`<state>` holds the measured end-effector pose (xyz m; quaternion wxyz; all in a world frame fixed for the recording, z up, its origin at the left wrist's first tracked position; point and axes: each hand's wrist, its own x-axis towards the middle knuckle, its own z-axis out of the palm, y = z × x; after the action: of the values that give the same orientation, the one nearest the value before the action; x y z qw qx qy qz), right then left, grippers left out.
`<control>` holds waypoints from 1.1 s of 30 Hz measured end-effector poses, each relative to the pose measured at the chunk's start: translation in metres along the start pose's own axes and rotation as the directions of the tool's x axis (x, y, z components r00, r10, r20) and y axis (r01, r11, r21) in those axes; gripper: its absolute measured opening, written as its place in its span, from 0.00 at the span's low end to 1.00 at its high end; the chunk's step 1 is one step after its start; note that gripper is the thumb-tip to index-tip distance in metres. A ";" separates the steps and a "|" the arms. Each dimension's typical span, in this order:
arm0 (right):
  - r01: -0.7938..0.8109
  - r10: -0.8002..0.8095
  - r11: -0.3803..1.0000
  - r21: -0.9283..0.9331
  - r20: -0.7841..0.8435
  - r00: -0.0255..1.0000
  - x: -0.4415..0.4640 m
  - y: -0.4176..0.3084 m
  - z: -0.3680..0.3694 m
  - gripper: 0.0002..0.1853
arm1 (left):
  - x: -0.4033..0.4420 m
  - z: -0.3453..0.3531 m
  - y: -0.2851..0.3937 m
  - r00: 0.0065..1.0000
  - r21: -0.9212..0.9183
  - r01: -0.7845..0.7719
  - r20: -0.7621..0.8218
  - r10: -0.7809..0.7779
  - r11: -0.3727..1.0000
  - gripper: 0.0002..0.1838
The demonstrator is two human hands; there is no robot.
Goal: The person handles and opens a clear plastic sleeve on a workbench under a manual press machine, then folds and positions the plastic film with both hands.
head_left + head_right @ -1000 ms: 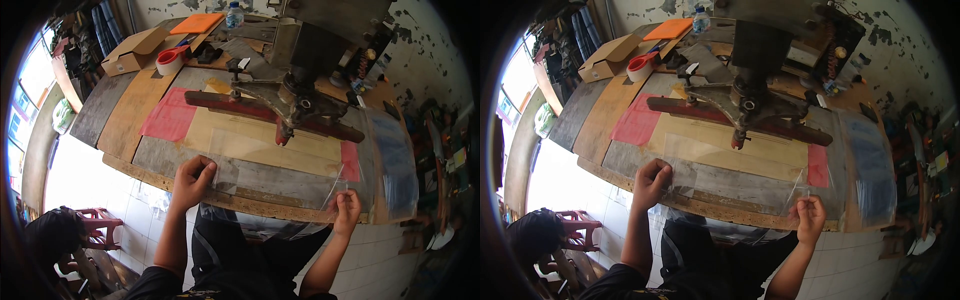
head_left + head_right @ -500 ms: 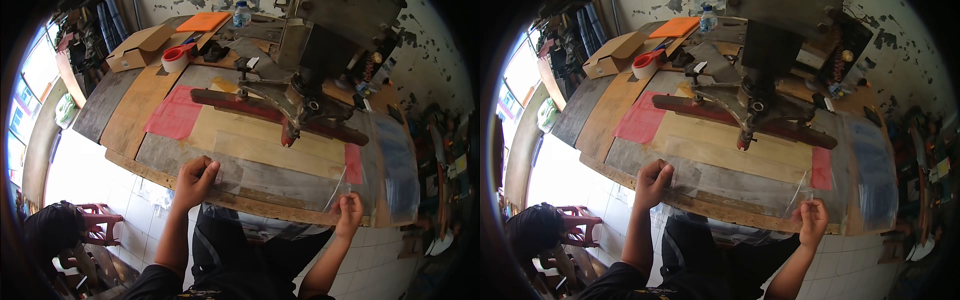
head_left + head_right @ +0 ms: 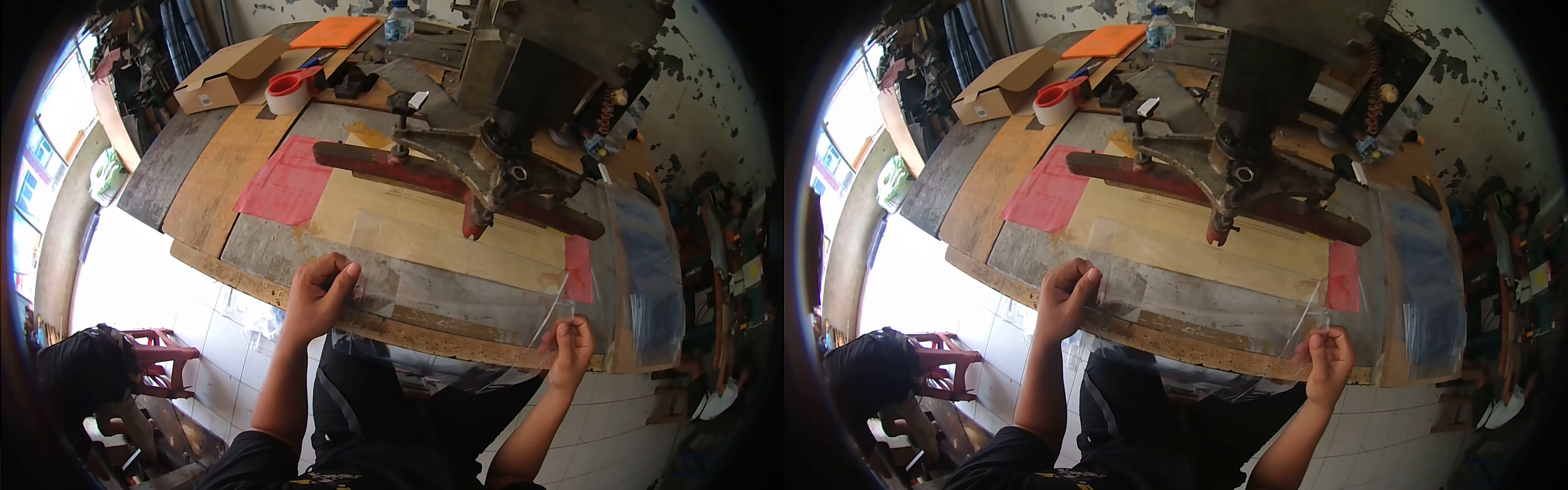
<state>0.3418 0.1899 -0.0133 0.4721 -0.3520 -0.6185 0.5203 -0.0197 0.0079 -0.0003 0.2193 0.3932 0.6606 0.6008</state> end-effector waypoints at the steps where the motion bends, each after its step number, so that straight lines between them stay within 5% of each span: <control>1: -0.001 0.001 1.000 0.000 0.001 1.000 0.000 0.000 0.000 0.10 | 0.000 0.000 0.001 1.000 0.000 0.001 0.000 -0.001 1.000 0.17; 33: -0.001 0.001 1.000 -0.011 -0.048 0.999 0.000 0.003 0.002 0.11 | 0.000 0.001 0.002 0.999 -0.030 -0.046 0.007 0.047 0.998 0.12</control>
<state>0.3403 0.1898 -0.0162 0.4846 -0.3675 -0.6096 0.5083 -0.0186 0.0081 0.0017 0.2136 0.4073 0.6414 0.6141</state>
